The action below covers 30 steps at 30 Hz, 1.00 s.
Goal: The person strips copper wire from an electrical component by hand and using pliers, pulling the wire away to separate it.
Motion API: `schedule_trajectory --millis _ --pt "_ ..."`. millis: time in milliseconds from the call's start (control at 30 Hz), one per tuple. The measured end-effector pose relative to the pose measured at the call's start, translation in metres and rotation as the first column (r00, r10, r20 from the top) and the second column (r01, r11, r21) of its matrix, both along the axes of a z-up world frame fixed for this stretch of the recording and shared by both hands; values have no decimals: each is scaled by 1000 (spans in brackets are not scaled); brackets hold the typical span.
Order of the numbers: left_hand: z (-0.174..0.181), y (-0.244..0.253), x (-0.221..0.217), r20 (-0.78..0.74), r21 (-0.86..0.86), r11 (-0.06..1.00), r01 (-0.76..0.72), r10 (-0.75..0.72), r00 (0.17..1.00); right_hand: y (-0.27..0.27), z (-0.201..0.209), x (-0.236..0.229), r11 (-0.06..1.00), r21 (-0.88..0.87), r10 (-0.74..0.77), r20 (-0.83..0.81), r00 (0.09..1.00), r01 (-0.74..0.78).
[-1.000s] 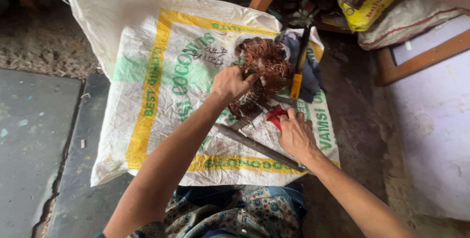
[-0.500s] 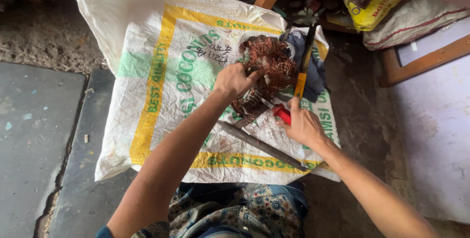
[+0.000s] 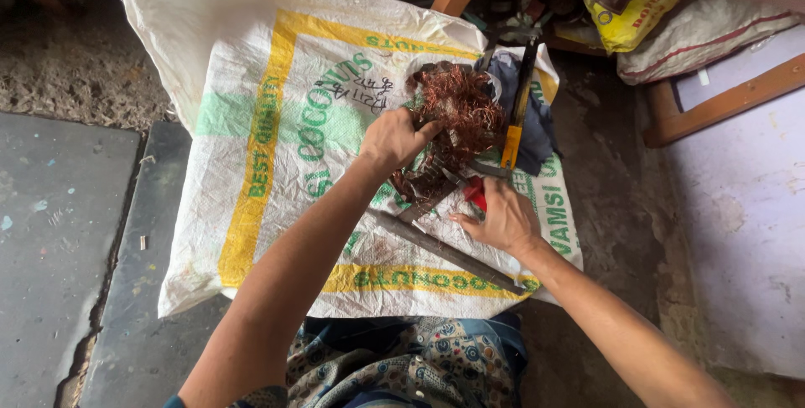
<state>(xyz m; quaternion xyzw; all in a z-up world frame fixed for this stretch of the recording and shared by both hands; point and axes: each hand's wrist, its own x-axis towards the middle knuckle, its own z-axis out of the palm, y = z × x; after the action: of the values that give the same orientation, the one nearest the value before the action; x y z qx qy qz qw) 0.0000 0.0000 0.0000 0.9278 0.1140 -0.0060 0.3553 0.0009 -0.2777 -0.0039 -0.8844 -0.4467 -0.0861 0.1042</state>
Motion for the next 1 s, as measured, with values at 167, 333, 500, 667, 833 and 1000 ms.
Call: schedule_trajectory --millis 167,333,500,667,833,1000 --pt "2 2 1 -68 -47 999 18 -22 997 9 5 3 897 -370 -336 -222 915 240" --pt "-4 2 8 30 -28 999 30 -29 999 11 7 -2 967 -197 -182 -92 979 161" --pt "-4 4 16 6 -10 995 101 -101 995 10 8 -9 918 -253 -385 -376 843 306" --pt "-6 5 12 -8 -43 996 79 -80 997 7 5 -11 988 -89 -146 -258 955 127" --pt "-6 3 9 22 -87 994 66 -64 998 3 3 -6 985 -85 -171 -348 922 151" --pt "-10 6 7 88 -80 994 76 -69 994 6 -5 -5 971 -152 -224 -325 919 183"
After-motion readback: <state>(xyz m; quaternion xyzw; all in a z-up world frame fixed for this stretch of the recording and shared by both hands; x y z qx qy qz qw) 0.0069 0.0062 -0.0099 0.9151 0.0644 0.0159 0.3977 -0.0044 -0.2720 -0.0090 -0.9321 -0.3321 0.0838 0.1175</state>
